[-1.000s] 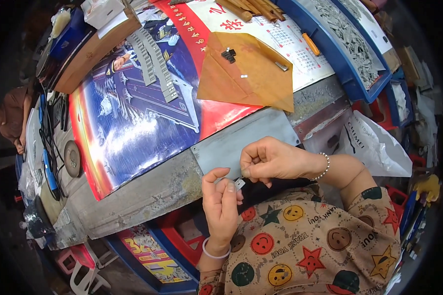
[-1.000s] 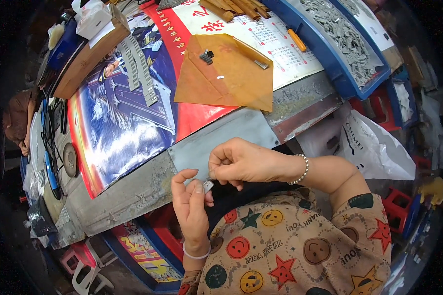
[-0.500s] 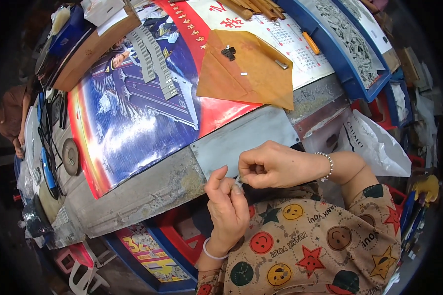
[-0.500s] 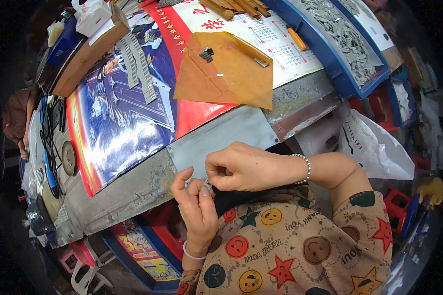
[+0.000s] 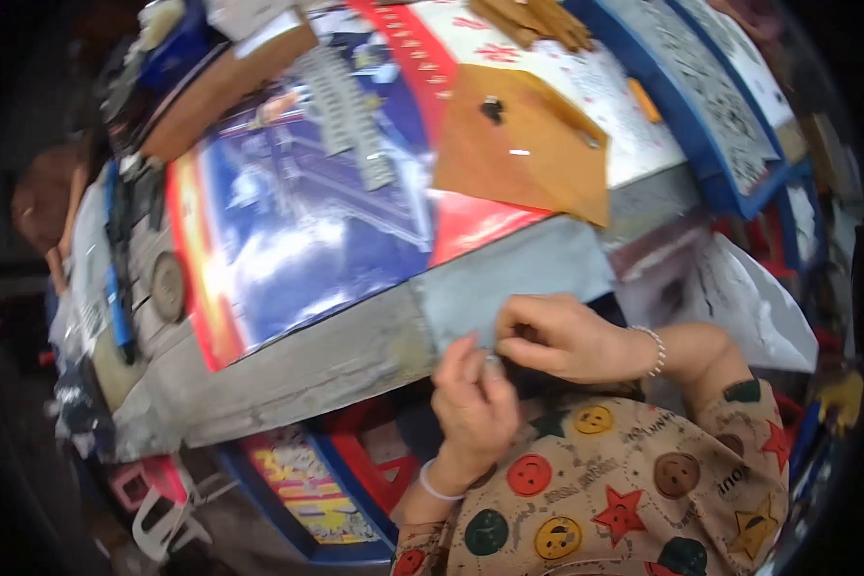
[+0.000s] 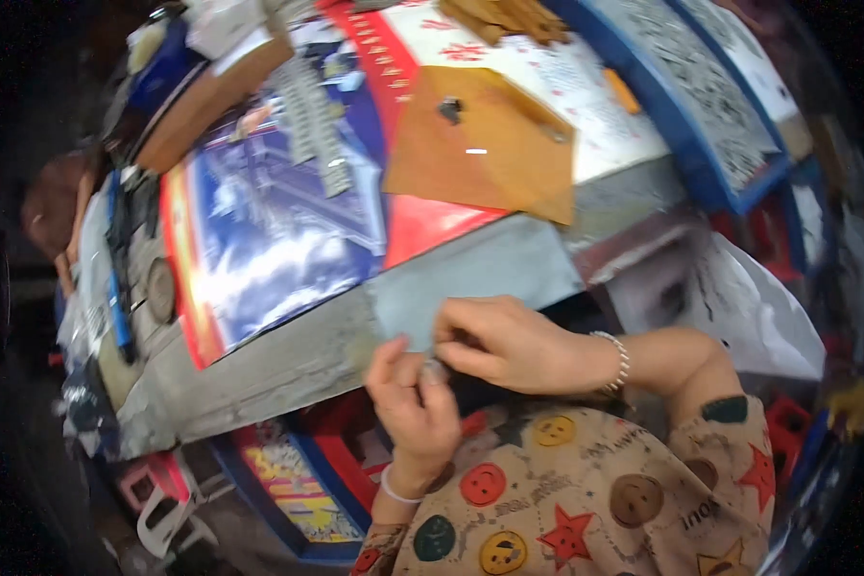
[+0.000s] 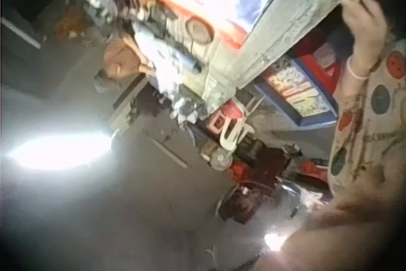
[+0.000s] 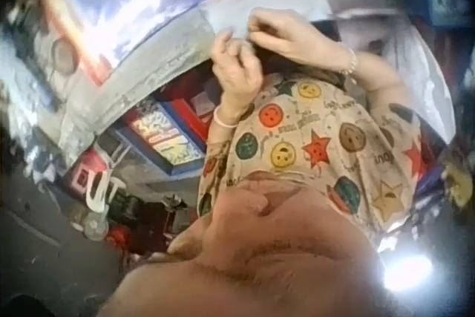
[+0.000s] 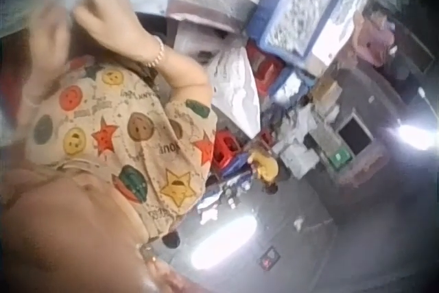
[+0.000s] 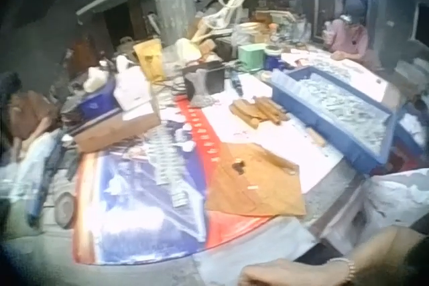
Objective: The recorder is manually assembling small hardware parts by inserting tiny metal pins into a component housing at a workbench.
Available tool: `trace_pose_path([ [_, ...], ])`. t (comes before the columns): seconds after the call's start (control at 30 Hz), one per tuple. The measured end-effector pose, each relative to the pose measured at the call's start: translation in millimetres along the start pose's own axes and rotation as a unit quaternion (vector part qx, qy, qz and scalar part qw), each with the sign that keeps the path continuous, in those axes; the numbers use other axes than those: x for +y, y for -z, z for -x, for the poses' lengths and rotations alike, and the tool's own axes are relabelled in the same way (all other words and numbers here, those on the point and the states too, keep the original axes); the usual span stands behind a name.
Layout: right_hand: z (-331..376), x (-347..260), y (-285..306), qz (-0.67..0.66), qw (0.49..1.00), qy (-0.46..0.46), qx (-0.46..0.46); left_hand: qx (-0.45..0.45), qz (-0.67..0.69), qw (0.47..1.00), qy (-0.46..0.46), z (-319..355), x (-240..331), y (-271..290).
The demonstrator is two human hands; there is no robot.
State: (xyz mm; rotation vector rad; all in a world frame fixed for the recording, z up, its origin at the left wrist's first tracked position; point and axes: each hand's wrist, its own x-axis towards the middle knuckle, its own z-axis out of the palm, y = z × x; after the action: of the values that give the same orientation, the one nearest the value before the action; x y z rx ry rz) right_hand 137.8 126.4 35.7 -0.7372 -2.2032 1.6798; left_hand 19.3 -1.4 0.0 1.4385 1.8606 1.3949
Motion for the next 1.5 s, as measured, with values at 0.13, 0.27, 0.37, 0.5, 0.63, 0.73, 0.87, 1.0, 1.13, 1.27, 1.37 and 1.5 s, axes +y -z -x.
trace_pose_path([
  [0.13,14.6,5.5,-9.8,-0.118,0.988,-0.087,0.042,0.041,-0.034,0.998,-0.044,6.1,2.2,-5.7],
  [0.27,19.8,-5.4,-10.7,-0.256,0.954,-0.139,0.068,0.054,0.038,0.993,-0.093,2.3,7.2,-12.1],
  [0.37,22.9,4.0,-7.6,-0.293,0.945,-0.143,0.016,0.044,0.065,0.992,-0.101,7.3,6.6,-11.4],
  [0.5,36.8,7.1,0.4,-0.301,0.941,-0.153,0.0,0.031,0.083,0.989,-0.118,6.9,13.3,-9.6],
  [0.63,30.6,2.2,-1.3,-0.261,0.943,-0.202,-0.031,0.006,0.056,0.997,-0.056,10.1,16.4,-3.1],
  [0.73,24.4,7.5,-6.0,-0.361,0.911,-0.193,-0.055,-0.056,0.112,0.991,0.037,12.1,15.8,7.8],
  [0.87,23.3,11.1,-8.8,-0.457,0.86,-0.215,-0.067,-0.077,0.312,0.926,0.198,7.6,18.2,12.0],
  [1.0,31.1,14.1,-6.6,-0.504,0.828,-0.243,-0.047,-0.08,0.335,0.918,0.195,8.8,16.8,7.5],
  [1.13,33.0,14.1,-4.5,-0.507,0.825,-0.245,-0.043,-0.083,0.327,0.915,0.22,8.9,22.3,7.8],
  [1.27,32.1,14.5,-6.9,-0.422,0.882,-0.205,-0.046,-0.096,0.296,0.931,0.192,12.9,19.5,3.7],
  [1.37,32.8,14.0,-8.2,-0.395,0.896,-0.201,-0.035,-0.103,0.259,0.95,0.14,15.4,16.9,-1.0],
  [1.5,31.2,15.4,-11.5,-0.388,0.9,-0.197,-0.016,-0.093,0.268,0.945,0.163,13.3,15.8,-0.8],
])
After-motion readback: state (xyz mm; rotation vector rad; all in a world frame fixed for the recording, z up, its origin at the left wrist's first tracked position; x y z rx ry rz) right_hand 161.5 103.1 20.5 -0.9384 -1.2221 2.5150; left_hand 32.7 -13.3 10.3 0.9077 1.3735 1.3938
